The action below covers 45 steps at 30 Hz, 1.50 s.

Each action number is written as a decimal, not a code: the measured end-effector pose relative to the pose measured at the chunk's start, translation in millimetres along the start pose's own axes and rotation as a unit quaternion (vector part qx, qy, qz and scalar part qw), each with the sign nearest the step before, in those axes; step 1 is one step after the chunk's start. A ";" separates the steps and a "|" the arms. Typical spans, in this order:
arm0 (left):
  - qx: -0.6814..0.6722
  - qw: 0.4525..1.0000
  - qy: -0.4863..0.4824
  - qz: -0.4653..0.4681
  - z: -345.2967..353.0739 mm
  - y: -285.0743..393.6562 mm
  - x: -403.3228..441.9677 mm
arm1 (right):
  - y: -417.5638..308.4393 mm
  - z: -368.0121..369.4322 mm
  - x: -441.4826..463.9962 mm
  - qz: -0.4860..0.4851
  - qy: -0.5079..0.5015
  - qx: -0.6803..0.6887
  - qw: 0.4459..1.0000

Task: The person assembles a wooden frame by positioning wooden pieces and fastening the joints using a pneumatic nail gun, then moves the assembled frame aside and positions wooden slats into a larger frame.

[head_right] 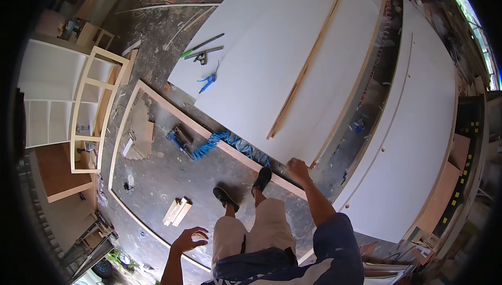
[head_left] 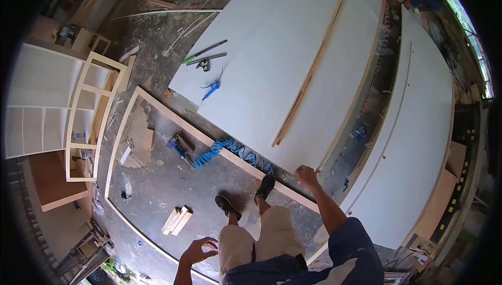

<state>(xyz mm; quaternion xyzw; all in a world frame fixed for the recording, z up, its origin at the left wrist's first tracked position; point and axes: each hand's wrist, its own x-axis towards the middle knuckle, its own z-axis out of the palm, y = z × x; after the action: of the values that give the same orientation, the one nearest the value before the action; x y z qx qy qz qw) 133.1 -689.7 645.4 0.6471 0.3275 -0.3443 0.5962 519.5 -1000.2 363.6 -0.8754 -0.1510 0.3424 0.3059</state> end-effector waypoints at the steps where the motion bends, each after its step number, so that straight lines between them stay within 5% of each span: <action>1: 0.020 0.999 0.031 0.010 -3.1 -15.3 23.6 | 5.7 11.9 34.9 -0.015 0.042 -0.009 0.999; 3: 0.003 0.993 0.115 0.029 -0.2 -38.1 69.3 | 21.4 42.7 103.1 0.093 0.055 0.077 0.991; 5: -0.082 0.977 0.195 0.021 15.2 -54.1 110.6 | 24.1 60.0 153.7 0.098 0.086 0.029 0.991; 12: -0.264 0.948 0.143 -0.102 119.6 -131.6 189.2 | 20.1 115.4 237.9 0.236 0.134 0.031 0.962; 16: -0.334 0.926 0.118 -0.128 163.8 -141.0 196.7 | 44.0 133.6 232.0 0.137 0.193 0.057 0.970; 21: -0.378 0.906 0.141 -0.130 182.1 -155.4 197.2 | 89.1 140.8 238.5 0.044 0.231 0.310 0.921; 23: -0.398 0.891 0.184 -0.118 181.5 -167.0 197.2 | 100.3 129.4 241.4 0.127 0.233 0.228 0.937; 24: -0.397 0.893 0.186 -0.105 177.5 -174.1 198.4 | 103.1 131.2 237.8 0.134 0.269 0.318 0.899; 29: -0.409 0.874 0.250 -0.072 154.5 -185.4 183.8 | 112.7 73.4 223.8 0.319 0.337 0.337 0.819; 31: -0.434 0.861 0.255 -0.075 150.4 -199.9 175.5 | 172.3 36.8 224.6 0.344 0.295 0.280 0.846; 36: -0.523 0.809 0.259 -0.064 163.2 -235.4 163.4 | 149.0 -44.1 158.3 0.198 0.315 0.151 0.916; 39: -0.458 0.852 0.242 -0.080 173.8 -261.3 153.5 | 128.1 -69.0 119.0 0.123 0.282 0.132 0.942; 45: -0.408 0.881 0.233 -0.056 137.8 -264.9 118.0 | 85.3 -11.0 17.2 0.058 0.252 0.334 0.907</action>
<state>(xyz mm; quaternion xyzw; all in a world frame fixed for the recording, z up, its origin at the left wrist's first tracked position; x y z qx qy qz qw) -30.8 -805.8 394.9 0.3888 0.6043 -0.0523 0.6935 544.2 -1062.3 306.7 -0.7865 0.1052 0.1583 0.5876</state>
